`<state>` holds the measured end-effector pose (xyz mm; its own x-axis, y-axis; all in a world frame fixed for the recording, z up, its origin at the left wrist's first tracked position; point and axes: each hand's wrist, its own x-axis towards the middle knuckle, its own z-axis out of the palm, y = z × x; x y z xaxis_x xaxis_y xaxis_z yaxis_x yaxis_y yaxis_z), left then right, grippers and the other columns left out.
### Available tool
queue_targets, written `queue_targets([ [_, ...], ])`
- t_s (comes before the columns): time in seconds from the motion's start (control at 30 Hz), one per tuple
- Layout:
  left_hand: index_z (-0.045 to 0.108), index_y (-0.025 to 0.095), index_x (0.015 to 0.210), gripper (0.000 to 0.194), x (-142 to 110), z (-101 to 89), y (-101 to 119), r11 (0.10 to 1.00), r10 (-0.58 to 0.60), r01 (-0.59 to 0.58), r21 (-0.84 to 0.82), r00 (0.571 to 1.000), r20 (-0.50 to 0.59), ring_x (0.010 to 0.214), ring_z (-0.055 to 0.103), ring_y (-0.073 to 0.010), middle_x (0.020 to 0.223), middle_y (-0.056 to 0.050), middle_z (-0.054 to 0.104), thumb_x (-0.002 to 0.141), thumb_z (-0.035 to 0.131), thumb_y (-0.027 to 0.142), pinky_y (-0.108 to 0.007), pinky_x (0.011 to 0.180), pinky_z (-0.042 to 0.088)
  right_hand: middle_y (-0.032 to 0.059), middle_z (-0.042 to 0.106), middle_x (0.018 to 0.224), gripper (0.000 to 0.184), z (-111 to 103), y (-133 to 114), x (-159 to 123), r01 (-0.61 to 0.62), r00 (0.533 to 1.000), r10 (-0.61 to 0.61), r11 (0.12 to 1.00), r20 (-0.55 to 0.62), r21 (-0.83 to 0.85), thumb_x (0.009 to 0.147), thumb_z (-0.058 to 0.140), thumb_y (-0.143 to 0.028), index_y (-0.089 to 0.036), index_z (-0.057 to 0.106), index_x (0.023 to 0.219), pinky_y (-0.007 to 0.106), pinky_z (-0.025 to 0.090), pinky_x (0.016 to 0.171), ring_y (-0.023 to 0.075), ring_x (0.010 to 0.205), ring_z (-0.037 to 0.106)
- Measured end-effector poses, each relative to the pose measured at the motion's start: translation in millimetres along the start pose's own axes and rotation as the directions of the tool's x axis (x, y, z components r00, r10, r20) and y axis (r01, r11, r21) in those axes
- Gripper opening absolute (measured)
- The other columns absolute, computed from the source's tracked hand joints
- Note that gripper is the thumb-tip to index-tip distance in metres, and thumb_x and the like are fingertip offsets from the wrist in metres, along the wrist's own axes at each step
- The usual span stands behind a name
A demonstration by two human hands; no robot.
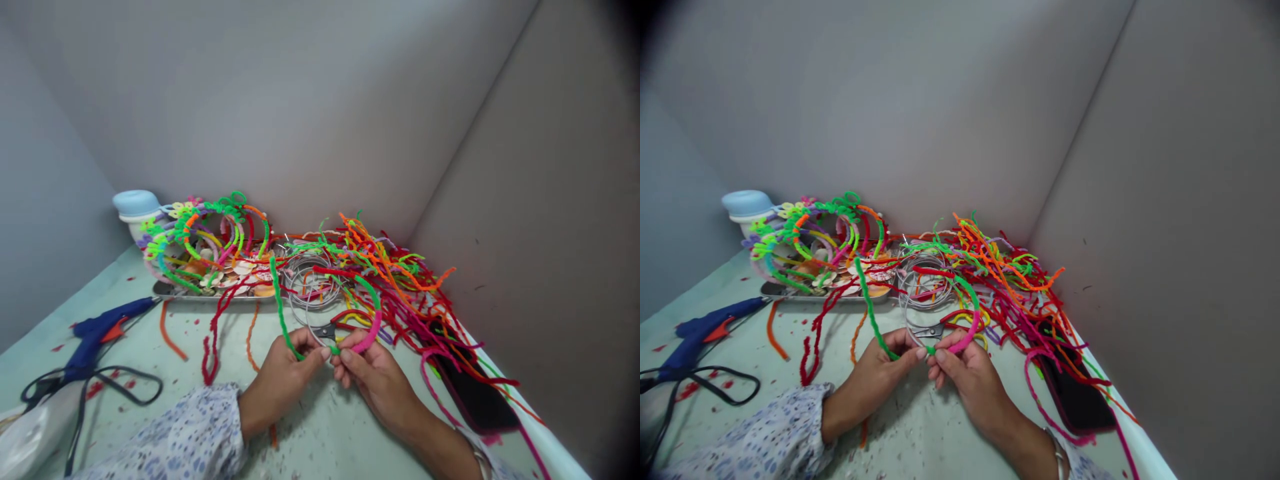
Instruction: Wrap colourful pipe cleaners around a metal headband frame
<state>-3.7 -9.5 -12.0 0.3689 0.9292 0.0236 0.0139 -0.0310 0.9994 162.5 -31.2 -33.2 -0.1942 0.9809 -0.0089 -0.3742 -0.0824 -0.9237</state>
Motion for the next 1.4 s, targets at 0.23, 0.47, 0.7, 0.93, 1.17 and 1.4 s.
queue_targets([
  [0.23, 0.059, 0.012, 0.069, 0.022, 2.8, -2.6, -3.4, 0.997, -0.067, 0.067, -0.030, 0.998, -0.007, 0.060, 0.050, -0.0117, 0.062, -0.001, 0.059, 0.078, 0.064, 0.032, -0.024, 0.060, 0.037, 0.0015, 0.064, 0.068, 0.025, 5.4, -0.9, -5.6, 0.036, 0.993, -0.064, 0.963, -0.099, -0.268, 0.080, 0.065, -0.039, -0.016, 0.058, 0.086, 0.026, 0.049, 0.057, 0.0128, 0.060, 0.059],
  [0.47, 0.060, 0.012, 0.071, 0.023, 4.6, -3.2, -2.7, 0.991, -0.132, 0.132, -0.009, 0.991, 0.002, 0.056, 0.041, -0.0096, 0.062, 0.000, 0.055, 0.077, 0.063, 0.034, -0.023, 0.054, 0.031, 0.0017, 0.062, 0.072, 0.019, 4.3, 3.3, -7.1, 0.093, 0.985, -0.146, 0.893, -0.088, -0.441, 0.086, 0.058, -0.037, -0.018, 0.059, 0.088, 0.027, 0.049, 0.059, 0.0140, 0.063, 0.060],
  [0.7, 0.058, 0.014, 0.068, 0.021, 3.0, -4.4, -1.1, 0.986, -0.163, 0.163, 0.017, 0.986, -0.021, 0.053, 0.038, -0.0090, 0.056, 0.003, 0.049, 0.075, 0.064, 0.032, -0.023, 0.053, 0.029, 0.0031, 0.061, 0.077, 0.014, 4.6, 3.1, -10.0, 0.191, 0.964, -0.262, 0.800, -0.045, -0.568, 0.088, 0.055, -0.032, -0.019, 0.060, 0.089, 0.027, 0.051, 0.061, 0.0155, 0.068, 0.061],
  [0.93, 0.058, 0.014, 0.068, 0.017, 4.1, -2.6, 3.5, 0.977, -0.214, 0.214, -0.012, 0.977, -0.013, 0.050, 0.035, -0.0081, 0.054, 0.005, 0.045, 0.074, 0.064, 0.030, -0.022, 0.049, 0.027, 0.0021, 0.061, 0.075, 0.010, 2.1, 2.0, -9.9, 0.290, 0.930, -0.362, 0.634, 0.057, -0.717, 0.089, 0.052, -0.025, -0.019, 0.060, 0.089, 0.029, 0.048, 0.066, 0.0160, 0.069, 0.060],
  [1.17, 0.056, 0.015, 0.066, 0.015, 2.6, -1.3, 7.1, 0.968, -0.252, 0.253, 0.004, 0.967, -0.037, 0.050, 0.037, -0.0085, 0.053, 0.005, 0.046, 0.074, 0.061, 0.027, -0.023, 0.050, 0.027, 0.0033, 0.065, 0.082, 0.008, 0.9, -0.2, -9.7, 0.367, 0.885, -0.447, 0.500, 0.129, -0.784, 0.089, 0.052, -0.022, -0.021, 0.060, 0.091, 0.030, 0.048, 0.073, 0.0179, 0.081, 0.062],
  [1.4, 0.051, 0.015, 0.058, 0.020, 2.2, -0.2, 9.1, 0.971, -0.238, 0.237, -0.022, 0.971, -0.026, 0.047, 0.032, -0.0078, 0.049, 0.006, 0.040, 0.072, 0.061, 0.026, -0.024, 0.048, 0.024, 0.0037, 0.064, 0.090, 0.014, -2.4, 0.7, -12.3, 0.431, 0.863, -0.448, 0.408, 0.235, -0.805, 0.089, 0.048, -0.016, -0.023, 0.057, 0.098, 0.029, 0.049, 0.076, 0.0168, 0.085, 0.061],
])
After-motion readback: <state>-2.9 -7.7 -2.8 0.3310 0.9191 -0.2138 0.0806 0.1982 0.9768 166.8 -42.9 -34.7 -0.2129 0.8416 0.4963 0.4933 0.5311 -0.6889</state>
